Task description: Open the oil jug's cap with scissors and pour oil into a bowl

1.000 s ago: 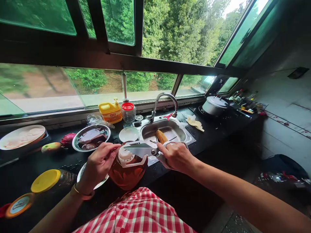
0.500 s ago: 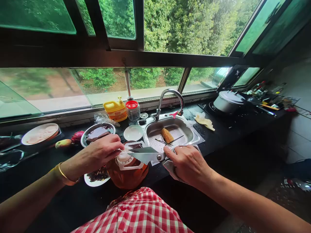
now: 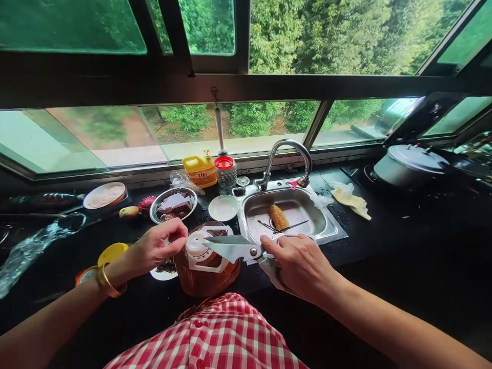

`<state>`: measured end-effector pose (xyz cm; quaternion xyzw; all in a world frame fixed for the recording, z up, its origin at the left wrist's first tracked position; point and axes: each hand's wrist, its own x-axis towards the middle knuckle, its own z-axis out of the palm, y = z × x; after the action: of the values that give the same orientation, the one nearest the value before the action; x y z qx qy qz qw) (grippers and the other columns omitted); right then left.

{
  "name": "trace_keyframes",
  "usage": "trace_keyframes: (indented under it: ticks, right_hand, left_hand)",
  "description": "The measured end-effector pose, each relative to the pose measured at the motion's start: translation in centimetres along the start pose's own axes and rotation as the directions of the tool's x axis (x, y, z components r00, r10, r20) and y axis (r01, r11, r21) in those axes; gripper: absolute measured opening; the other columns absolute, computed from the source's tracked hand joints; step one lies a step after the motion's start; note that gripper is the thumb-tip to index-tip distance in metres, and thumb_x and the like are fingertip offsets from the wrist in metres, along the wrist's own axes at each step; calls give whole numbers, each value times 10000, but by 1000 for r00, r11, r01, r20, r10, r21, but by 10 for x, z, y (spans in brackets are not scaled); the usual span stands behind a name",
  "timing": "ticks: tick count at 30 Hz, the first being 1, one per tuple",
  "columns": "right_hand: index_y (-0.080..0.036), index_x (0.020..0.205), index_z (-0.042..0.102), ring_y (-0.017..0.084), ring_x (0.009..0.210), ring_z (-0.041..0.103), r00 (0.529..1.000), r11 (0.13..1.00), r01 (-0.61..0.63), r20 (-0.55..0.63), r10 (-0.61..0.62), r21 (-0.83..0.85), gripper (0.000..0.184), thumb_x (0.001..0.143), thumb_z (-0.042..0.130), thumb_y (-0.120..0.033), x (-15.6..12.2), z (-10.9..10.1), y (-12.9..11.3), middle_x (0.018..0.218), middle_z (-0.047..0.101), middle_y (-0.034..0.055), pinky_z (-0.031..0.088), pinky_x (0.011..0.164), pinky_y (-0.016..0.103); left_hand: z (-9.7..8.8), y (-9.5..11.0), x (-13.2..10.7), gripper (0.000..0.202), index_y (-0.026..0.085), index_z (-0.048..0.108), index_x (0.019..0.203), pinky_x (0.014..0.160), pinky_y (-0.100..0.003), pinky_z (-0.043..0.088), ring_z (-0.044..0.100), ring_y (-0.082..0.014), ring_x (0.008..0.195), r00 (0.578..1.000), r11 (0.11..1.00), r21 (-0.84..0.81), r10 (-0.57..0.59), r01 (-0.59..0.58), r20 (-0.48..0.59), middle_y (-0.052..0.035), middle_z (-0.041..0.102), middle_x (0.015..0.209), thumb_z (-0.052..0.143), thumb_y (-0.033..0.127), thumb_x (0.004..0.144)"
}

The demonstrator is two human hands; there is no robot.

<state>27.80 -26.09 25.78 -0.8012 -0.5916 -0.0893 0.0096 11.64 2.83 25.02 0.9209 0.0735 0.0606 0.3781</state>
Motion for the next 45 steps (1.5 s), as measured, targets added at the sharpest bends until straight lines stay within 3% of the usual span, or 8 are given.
trace_keyframes:
  ticks: [3, 8, 11, 16, 24, 33, 38, 45]
  right_hand:
    - [-168, 1140, 591, 143, 603, 549, 999, 999, 47, -14, -47, 0, 334, 889, 466, -349, 3, 1, 9, 697, 613, 37, 290, 600, 286]
    - [-153, 1111, 602, 140, 579, 539, 987, 990, 135, -82, -137, -33, 307, 885, 461, -306, 13, -1, 25, 641, 584, 16, 284, 596, 283]
    - [-164, 1074, 607, 135, 551, 519, 978, 985, 171, -117, -174, -35, 275, 862, 471, -274, 23, -2, 32, 627, 568, 3, 256, 578, 289]
    - [-182, 1104, 573, 139, 554, 512, 962, 961, 269, -32, -272, -63, 304, 808, 511, -209, 46, -11, 36, 657, 581, -4, 229, 585, 302]
    - [-178, 1018, 562, 129, 515, 494, 925, 926, 366, 143, -352, -92, 327, 736, 469, -42, 75, -37, 35, 624, 580, -2, 164, 540, 301]
    - [-184, 1045, 556, 135, 494, 494, 915, 912, 389, 173, -365, -130, 333, 751, 469, -54, 77, -37, 33, 611, 561, -5, 127, 529, 301]
    - [-219, 1060, 553, 134, 519, 499, 927, 935, 341, 197, -318, -98, 341, 767, 466, -70, 75, -39, 32, 640, 566, -11, 130, 537, 299]
    - [-216, 1039, 550, 142, 515, 505, 927, 922, 357, 180, -329, -149, 305, 763, 492, -100, 78, -39, 28, 637, 572, -10, 133, 534, 296]
  left_hand:
    - [-5, 4, 1, 202, 158, 603, 844, 647, -225, 439, 540, -113, 712, 993, 994, 73, 82, -75, -90, -11, 586, 794, 480, 310, 894]
    - [-5, 19, 4, 222, 175, 649, 917, 731, -228, 445, 562, -120, 799, 963, 937, 224, 266, -267, 35, -28, 605, 850, 439, 247, 928]
    - [13, 22, -9, 145, 155, 628, 890, 702, -223, 452, 557, -114, 763, 937, 903, 325, 331, -281, -109, -27, 600, 805, 488, 191, 906]
    - [51, 14, -34, 166, 152, 598, 980, 756, -255, 497, 582, -126, 802, 799, 862, 464, 421, -204, -429, -41, 632, 853, 558, 73, 840]
    - [58, 17, -32, 136, 148, 616, 919, 734, -255, 520, 600, -129, 774, 751, 864, 477, 421, -160, -509, -40, 637, 804, 564, 62, 827]
    - [42, 15, -28, 128, 155, 642, 906, 718, -235, 500, 603, -119, 786, 847, 959, 258, 231, -115, -478, -39, 642, 841, 520, 129, 876]
    - [19, 22, -16, 156, 166, 642, 886, 720, -224, 482, 603, -115, 788, 956, 981, 196, 59, -2, -286, -24, 643, 852, 496, 220, 902]
    - [5, 26, -6, 175, 171, 640, 911, 743, -230, 446, 577, -116, 806, 990, 955, 291, 94, -60, -106, -15, 622, 864, 470, 212, 912]
